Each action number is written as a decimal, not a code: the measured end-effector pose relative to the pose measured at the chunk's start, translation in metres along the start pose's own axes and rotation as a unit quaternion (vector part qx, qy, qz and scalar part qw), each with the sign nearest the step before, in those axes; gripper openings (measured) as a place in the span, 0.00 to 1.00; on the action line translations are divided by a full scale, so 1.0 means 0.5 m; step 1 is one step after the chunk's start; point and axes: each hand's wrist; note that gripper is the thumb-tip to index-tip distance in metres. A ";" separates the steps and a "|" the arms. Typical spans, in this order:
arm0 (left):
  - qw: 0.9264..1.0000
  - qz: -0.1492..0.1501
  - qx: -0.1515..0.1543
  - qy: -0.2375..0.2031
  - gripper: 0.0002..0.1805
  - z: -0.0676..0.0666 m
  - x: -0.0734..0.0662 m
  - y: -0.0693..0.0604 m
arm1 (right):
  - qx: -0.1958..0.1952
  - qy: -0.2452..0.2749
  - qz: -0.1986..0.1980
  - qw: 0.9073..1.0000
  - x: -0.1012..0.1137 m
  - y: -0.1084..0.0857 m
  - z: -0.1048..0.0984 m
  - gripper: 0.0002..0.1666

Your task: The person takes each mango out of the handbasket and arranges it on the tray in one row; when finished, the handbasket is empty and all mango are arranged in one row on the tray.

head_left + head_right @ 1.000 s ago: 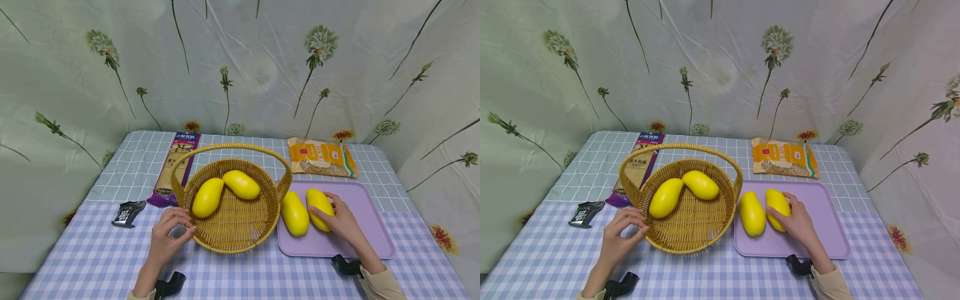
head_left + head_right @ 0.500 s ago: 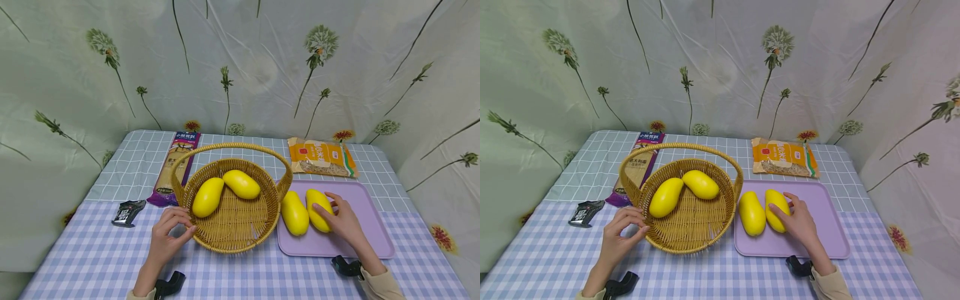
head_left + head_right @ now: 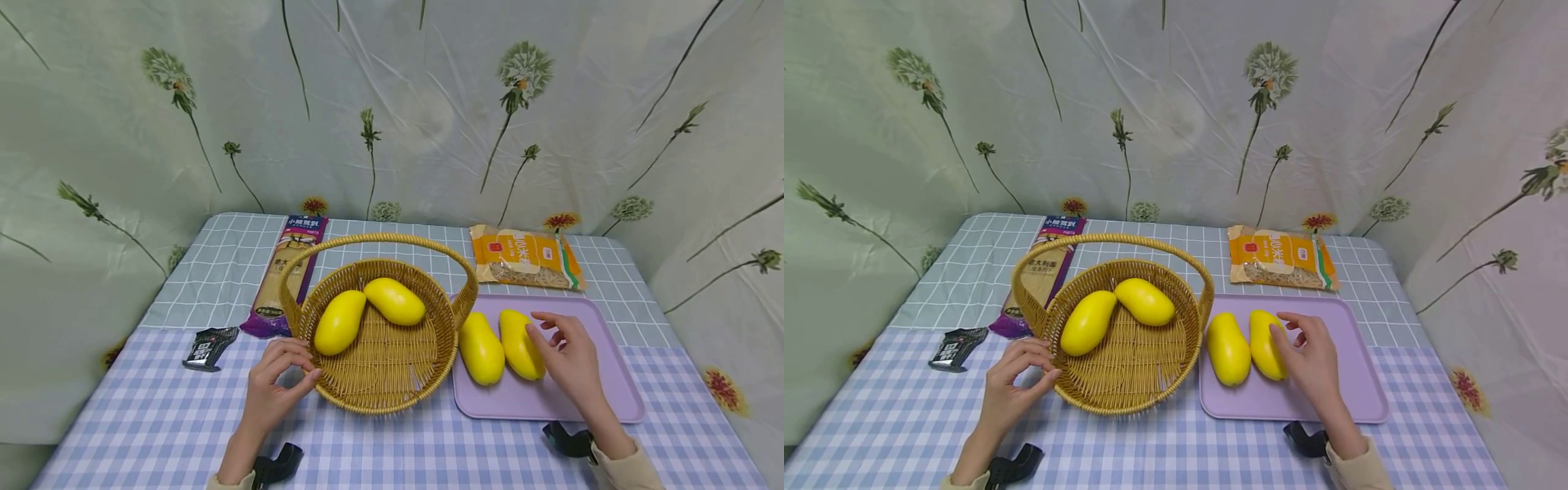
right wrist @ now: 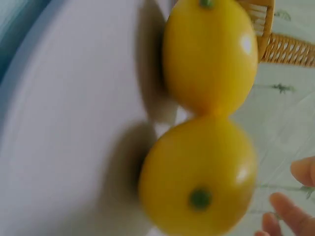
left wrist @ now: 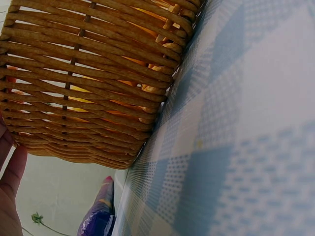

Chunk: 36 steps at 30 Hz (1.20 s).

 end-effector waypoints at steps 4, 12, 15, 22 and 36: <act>1.000 0.000 0.000 -0.002 0.09 0.000 0.001 0.000 | -0.029 0.060 -0.056 0.996 0.030 -0.006 0.003 0.13; 1.000 -0.007 0.000 0.001 0.10 0.001 0.000 -0.003 | 0.007 0.160 -0.145 0.976 0.104 -0.014 0.011 0.17; 1.000 -0.007 0.000 0.002 0.10 0.001 0.000 -0.003 | 0.040 0.195 -0.152 0.968 0.134 -0.017 0.018 0.17; 1.000 -0.008 0.002 0.004 0.09 0.000 -0.001 -0.002 | 0.110 0.281 -0.176 0.937 0.198 -0.022 0.044 0.17; 1.000 -0.011 0.001 0.001 0.09 0.000 -0.001 -0.002 | 0.196 0.288 -0.169 0.922 0.285 -0.009 0.106 0.11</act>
Point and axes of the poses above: each hand's wrist, its own y-axis towards the middle knuckle, its own z-axis out of the palm, x = y × z, and after that the axes turned 14 degrees about -x, right-handed
